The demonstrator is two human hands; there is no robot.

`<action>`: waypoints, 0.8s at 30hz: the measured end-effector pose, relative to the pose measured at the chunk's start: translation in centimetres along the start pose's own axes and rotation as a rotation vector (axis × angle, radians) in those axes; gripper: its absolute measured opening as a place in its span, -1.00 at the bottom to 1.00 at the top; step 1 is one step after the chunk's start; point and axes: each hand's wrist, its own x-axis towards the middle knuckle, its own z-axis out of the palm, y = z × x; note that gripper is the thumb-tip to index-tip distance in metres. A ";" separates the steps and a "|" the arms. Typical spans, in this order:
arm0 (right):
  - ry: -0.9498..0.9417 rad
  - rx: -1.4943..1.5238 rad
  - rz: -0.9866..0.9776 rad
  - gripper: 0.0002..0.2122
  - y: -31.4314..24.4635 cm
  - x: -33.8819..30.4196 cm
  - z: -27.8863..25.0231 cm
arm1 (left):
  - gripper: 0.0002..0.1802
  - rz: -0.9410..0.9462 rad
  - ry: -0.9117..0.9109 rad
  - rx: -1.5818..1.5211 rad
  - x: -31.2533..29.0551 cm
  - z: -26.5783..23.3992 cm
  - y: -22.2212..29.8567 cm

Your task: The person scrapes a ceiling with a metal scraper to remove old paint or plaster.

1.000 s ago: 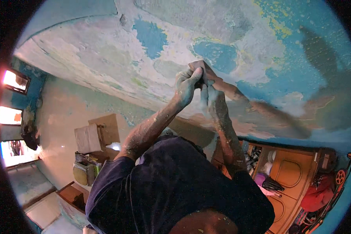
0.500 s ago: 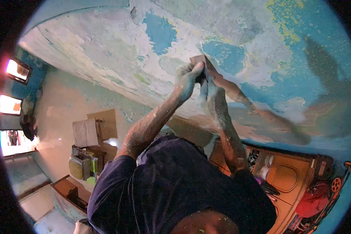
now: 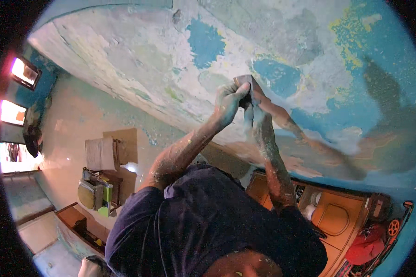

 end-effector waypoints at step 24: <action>0.414 -0.494 -0.500 -0.87 -5.6 0.1 4.1 | -0.69 0.011 -0.021 0.108 0.5 -1.2 4.3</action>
